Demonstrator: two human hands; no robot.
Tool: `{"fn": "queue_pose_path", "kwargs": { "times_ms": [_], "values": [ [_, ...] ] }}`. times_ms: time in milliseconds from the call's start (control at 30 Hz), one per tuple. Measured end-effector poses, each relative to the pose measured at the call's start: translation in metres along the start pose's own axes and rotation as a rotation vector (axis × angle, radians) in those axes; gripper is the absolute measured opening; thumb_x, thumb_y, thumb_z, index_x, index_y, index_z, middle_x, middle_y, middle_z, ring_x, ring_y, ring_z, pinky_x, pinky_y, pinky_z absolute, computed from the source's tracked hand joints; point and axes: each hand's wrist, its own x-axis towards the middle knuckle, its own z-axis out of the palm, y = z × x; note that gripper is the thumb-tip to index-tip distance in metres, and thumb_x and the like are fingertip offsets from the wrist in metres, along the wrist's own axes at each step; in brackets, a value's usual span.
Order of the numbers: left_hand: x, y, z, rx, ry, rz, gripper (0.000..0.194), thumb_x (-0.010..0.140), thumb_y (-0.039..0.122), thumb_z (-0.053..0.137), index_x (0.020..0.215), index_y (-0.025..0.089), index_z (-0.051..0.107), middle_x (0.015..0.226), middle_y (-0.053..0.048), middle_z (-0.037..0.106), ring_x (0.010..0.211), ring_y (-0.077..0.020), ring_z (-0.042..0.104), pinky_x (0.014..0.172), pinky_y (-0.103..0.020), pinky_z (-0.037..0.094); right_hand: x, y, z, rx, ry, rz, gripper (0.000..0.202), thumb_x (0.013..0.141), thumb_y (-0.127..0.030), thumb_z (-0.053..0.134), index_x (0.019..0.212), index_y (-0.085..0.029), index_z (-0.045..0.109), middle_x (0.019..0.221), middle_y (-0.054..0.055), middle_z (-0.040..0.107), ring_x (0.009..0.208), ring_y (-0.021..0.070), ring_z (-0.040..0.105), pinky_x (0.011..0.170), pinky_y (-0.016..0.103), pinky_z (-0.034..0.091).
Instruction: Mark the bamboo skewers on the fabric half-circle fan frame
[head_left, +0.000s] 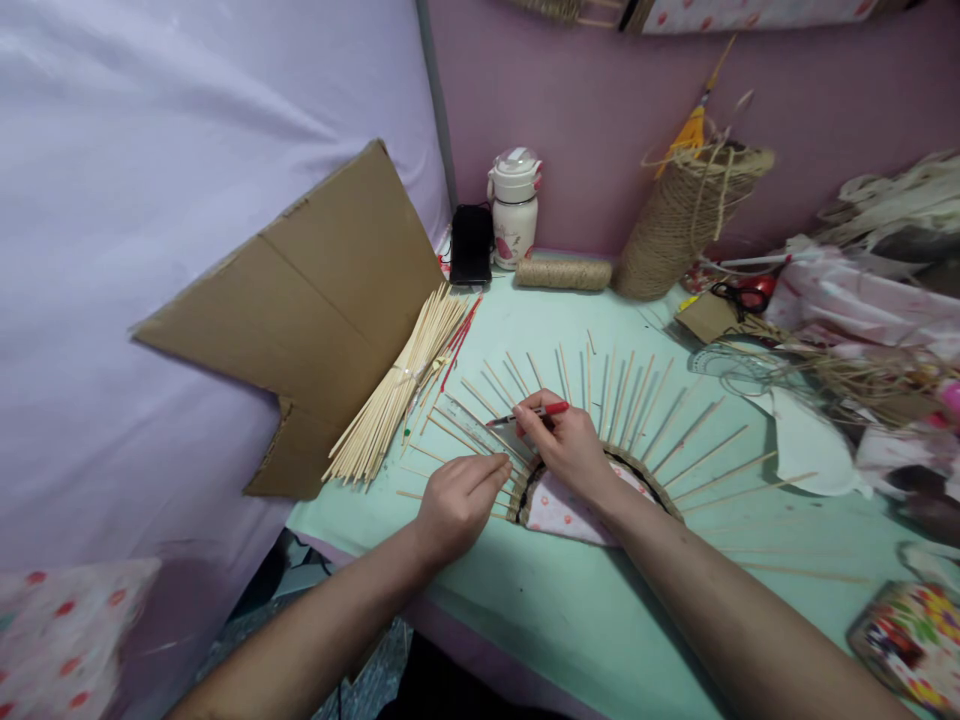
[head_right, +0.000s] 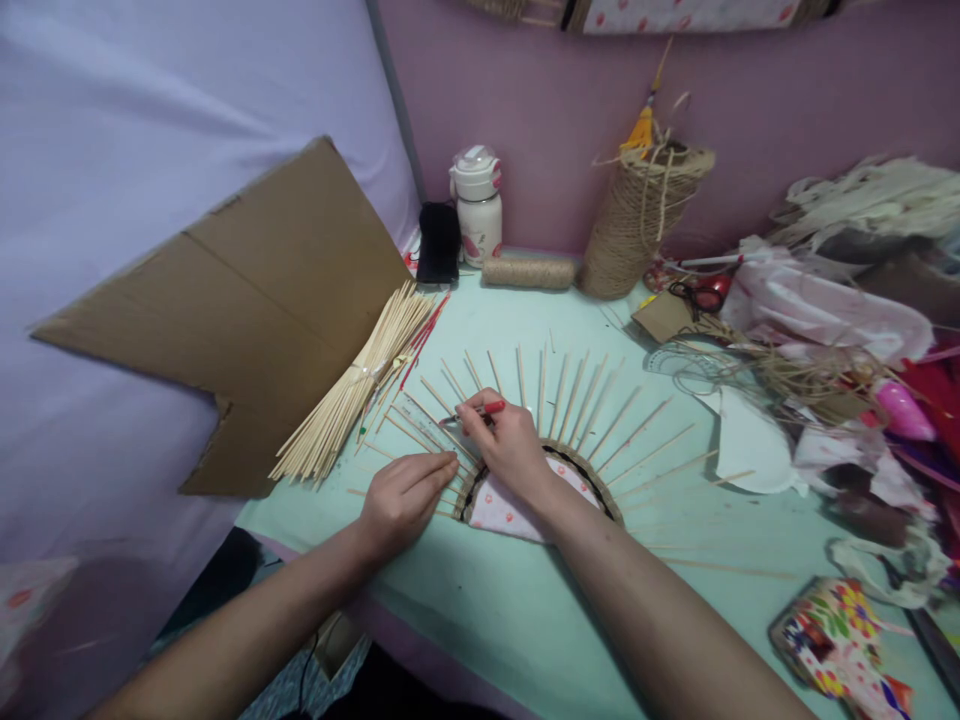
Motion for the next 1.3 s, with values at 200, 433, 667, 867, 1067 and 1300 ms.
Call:
{"fn": "queue_pose_path", "kwargs": {
  "times_ms": [200,433,667,867,1067,1300],
  "values": [
    [-0.003,-0.002,0.001,-0.006,-0.02,-0.01,0.02,0.088,0.009,0.053,0.101,0.014,0.067,0.095,-0.009,0.074,0.084,-0.0166,0.069,0.072,-0.028,0.056,0.0,0.0,0.0,0.005,0.016,0.006,0.026,0.092,-0.04,0.049,0.078,-0.019,0.058,0.065,0.0,0.063,0.057,0.0133,0.057,0.056,0.024,0.041],
    [0.001,0.0,0.0,0.007,0.008,0.012,0.019,0.087,0.01,0.053,0.098,0.014,0.067,0.093,-0.009,0.074,0.082,-0.0164,0.069,0.071,-0.028,0.056,0.0,-0.002,-0.001,0.013,0.03,-0.015,0.025,0.092,-0.039,0.049,0.079,-0.019,0.058,0.064,0.0,0.063,0.057,0.0133,0.056,0.058,0.025,0.041],
    [-0.002,0.006,-0.006,0.02,0.032,-0.015,0.021,0.087,0.009,0.053,0.103,0.015,0.066,0.097,-0.01,0.074,0.087,-0.017,0.069,0.076,-0.029,0.056,-0.001,-0.003,-0.002,0.017,0.045,-0.013,0.026,0.091,-0.038,0.05,0.077,-0.019,0.059,0.065,0.0,0.062,0.056,0.0127,0.055,0.058,0.025,0.04],
    [-0.007,0.013,-0.011,0.041,0.048,-0.045,0.023,0.087,0.01,0.053,0.104,0.016,0.066,0.094,-0.009,0.074,0.086,-0.0169,0.07,0.075,-0.028,0.056,-0.002,-0.006,-0.003,0.03,0.057,-0.004,0.026,0.091,-0.04,0.05,0.077,-0.019,0.058,0.062,-0.001,0.061,0.053,0.0119,0.053,0.055,0.024,0.04],
    [-0.011,0.012,-0.01,0.038,0.015,-0.057,0.021,0.087,0.01,0.054,0.103,0.016,0.066,0.098,-0.01,0.074,0.088,-0.0178,0.069,0.075,-0.029,0.056,-0.002,-0.018,-0.014,0.023,0.101,-0.038,0.027,0.091,-0.04,0.05,0.079,-0.018,0.059,0.066,0.0,0.063,0.057,0.0116,0.055,0.057,0.023,0.04],
    [-0.01,0.015,-0.008,0.052,0.025,-0.052,0.02,0.087,0.01,0.055,0.102,0.016,0.066,0.097,-0.009,0.074,0.086,-0.0178,0.069,0.074,-0.029,0.055,-0.011,-0.025,-0.027,-0.021,0.091,-0.046,0.025,0.092,-0.038,0.051,0.078,-0.019,0.059,0.066,0.0,0.063,0.057,0.0112,0.056,0.058,0.023,0.04]
  ]
}}
